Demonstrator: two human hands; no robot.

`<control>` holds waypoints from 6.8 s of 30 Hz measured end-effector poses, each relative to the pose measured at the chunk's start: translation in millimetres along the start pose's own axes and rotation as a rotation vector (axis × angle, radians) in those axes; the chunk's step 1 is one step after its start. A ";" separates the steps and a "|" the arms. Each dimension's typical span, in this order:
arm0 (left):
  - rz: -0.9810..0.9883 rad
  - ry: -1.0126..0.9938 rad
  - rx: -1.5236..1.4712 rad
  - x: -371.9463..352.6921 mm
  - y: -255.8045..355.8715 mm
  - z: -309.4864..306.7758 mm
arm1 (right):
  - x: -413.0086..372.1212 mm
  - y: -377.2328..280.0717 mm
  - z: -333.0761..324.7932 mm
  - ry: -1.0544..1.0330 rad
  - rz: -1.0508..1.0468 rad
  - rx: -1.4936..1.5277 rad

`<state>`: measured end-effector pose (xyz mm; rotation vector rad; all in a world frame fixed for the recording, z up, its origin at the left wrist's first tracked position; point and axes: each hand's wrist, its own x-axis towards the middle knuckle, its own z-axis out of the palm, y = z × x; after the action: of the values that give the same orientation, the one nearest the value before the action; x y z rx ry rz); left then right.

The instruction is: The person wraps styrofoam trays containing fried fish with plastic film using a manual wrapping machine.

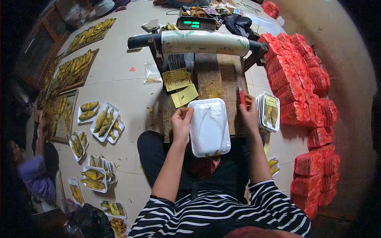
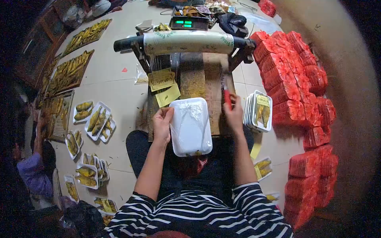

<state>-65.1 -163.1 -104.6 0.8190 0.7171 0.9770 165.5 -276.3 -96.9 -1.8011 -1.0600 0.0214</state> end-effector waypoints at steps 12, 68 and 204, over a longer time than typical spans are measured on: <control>0.080 -0.001 -0.203 -28.5 20.9 22.6 | 32.6 -188.1 13.1 -0.810 -0.404 -0.423; -0.057 0.034 0.497 -90.1 52.0 -6.7 | -337.6 237.0 -239.0 0.779 1.040 -0.857; -0.612 -0.168 0.126 -143.8 -69.9 -64.7 | -201.7 -76.1 -6.0 -0.202 0.231 0.136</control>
<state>-144.7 -299.2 -174.6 0.7161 0.8215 0.3129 -4.9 -406.0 -122.6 -1.8148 -0.9599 0.4137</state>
